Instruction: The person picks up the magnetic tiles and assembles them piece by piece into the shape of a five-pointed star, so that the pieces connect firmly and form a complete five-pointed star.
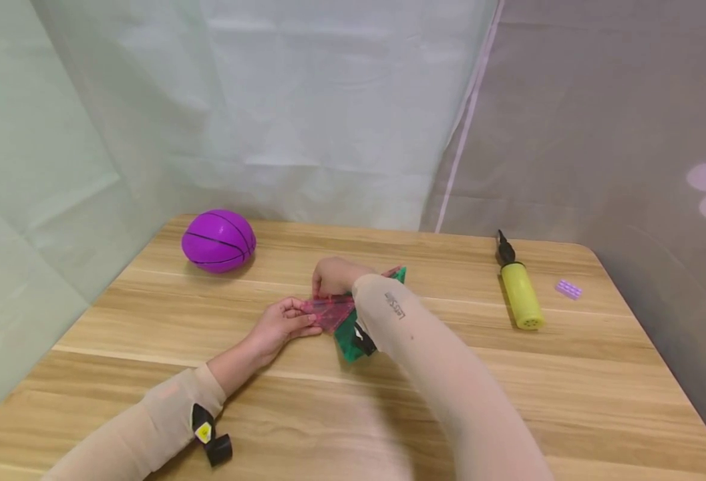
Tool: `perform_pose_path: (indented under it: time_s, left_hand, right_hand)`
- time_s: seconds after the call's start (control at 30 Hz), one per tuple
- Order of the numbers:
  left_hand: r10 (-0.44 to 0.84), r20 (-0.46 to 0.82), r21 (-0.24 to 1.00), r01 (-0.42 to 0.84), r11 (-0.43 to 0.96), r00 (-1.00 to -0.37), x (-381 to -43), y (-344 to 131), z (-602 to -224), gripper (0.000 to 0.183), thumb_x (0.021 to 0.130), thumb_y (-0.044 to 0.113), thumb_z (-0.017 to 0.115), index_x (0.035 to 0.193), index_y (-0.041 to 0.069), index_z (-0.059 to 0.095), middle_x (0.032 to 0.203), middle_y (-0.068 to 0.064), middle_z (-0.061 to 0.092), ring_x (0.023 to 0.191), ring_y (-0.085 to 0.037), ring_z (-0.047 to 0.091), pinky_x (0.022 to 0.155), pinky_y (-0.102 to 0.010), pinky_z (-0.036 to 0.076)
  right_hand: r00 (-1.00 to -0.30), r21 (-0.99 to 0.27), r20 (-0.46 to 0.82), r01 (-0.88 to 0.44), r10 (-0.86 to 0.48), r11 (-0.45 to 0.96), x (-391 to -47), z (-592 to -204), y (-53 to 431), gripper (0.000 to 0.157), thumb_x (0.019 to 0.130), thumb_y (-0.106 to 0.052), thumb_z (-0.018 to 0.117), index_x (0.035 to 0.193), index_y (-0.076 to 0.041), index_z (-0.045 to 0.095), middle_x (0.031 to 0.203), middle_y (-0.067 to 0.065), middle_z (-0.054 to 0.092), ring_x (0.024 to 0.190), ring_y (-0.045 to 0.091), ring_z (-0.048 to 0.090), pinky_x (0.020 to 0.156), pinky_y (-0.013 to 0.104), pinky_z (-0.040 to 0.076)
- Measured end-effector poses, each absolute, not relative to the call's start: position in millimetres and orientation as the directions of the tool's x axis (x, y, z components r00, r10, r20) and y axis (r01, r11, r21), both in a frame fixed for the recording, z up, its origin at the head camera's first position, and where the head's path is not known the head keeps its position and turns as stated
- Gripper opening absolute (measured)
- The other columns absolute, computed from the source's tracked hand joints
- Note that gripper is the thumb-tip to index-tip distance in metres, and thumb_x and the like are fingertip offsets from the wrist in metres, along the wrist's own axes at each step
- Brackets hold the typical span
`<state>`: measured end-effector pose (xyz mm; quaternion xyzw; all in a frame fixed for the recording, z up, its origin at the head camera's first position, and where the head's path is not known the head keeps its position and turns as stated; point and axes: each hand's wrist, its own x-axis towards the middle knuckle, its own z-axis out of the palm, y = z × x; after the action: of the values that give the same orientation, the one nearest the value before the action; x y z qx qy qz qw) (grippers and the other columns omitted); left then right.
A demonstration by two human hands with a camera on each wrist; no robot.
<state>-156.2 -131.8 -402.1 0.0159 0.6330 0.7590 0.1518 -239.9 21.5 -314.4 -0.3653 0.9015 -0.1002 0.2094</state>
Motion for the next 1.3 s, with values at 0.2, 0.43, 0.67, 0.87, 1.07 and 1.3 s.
perform_pose_path:
  time_s: [0.2, 0.43, 0.67, 0.87, 1.07, 1.3]
  left_hand:
    - [0.211, -0.187, 0.964, -0.22, -0.148, -0.959, -158, -132, -401, 0.017, 0.089, -0.012, 0.053, 0.105, -0.009, 0.047, 0.08, -0.001, 0.065, 0.074, -0.01, 0.069, 0.076, -0.027, 0.059]
    - [0.166, -0.163, 0.981, -0.178, -0.08, -0.973, -160, -139, -399, 0.019, 0.09, -0.006, 0.057, 0.106, -0.011, 0.049, 0.078, -0.006, 0.069, 0.067, -0.014, 0.07, 0.068, -0.028, 0.06]
    - [0.176, -0.136, 0.986, -0.116, 0.118, -0.975, -162, -150, -390, 0.021, 0.093, 0.003, 0.059, 0.108, -0.009, 0.051, 0.082, -0.009, 0.067, 0.065, -0.014, 0.066, 0.064, -0.031, 0.06]
    - [0.199, -0.083, 0.954, -0.021, 0.298, -0.976, -164, -157, -382, 0.023, 0.092, 0.009, 0.062, 0.107, -0.007, 0.056, 0.092, -0.024, 0.066, 0.071, -0.018, 0.067, 0.067, -0.034, 0.06]
    - [0.228, 0.015, 0.883, 0.12, 0.455, -0.974, -165, -161, -374, 0.026, 0.09, 0.012, 0.065, 0.111, -0.003, 0.059, 0.099, -0.016, 0.067, 0.079, -0.022, 0.065, 0.068, -0.031, 0.057]
    - [0.308, 0.232, 0.638, 0.384, 0.668, -0.923, -171, -164, -362, 0.036, 0.089, 0.019, 0.068, 0.121, 0.003, 0.059, 0.115, -0.016, 0.066, 0.1, -0.028, 0.064, 0.082, -0.04, 0.056]
  right_hand:
    - [-0.639, -0.323, -0.263, -0.648, -0.723, 0.69, -236, -315, 26, 0.012, 0.091, -0.011, 0.063, 0.097, -0.01, 0.074, 0.106, 0.005, 0.071, 0.103, 0.018, 0.061, 0.098, 0.031, 0.048]
    - [-0.666, -0.404, -0.228, -0.599, -0.71, 0.691, -228, -316, 31, 0.018, 0.092, -0.012, 0.062, 0.108, -0.009, 0.07, 0.106, 0.006, 0.072, 0.1, 0.017, 0.064, 0.092, 0.031, 0.051]
    - [-0.687, -0.474, -0.173, -0.57, -0.706, 0.671, -220, -319, 34, 0.028, 0.092, -0.012, 0.06, 0.119, -0.007, 0.065, 0.095, 0.002, 0.072, 0.084, 0.009, 0.061, 0.084, 0.027, 0.051]
    - [-0.731, -0.498, -0.085, -0.558, -0.677, 0.664, -209, -320, 45, 0.027, 0.094, -0.014, 0.06, 0.12, -0.006, 0.063, 0.094, 0.002, 0.071, 0.083, 0.011, 0.061, 0.084, 0.031, 0.053]
    - [-0.775, -0.507, -0.028, -0.533, -0.631, 0.677, -195, -324, 57, 0.031, 0.095, -0.018, 0.06, 0.124, -0.008, 0.062, 0.116, 0.008, 0.069, 0.107, 0.023, 0.065, 0.098, 0.043, 0.05]
    - [-0.823, -0.493, 0.121, -0.535, -0.555, 0.686, -178, -327, 80, 0.038, 0.096, -0.024, 0.059, 0.132, -0.012, 0.057, 0.13, 0.009, 0.06, 0.103, 0.025, 0.064, 0.093, 0.042, 0.052]
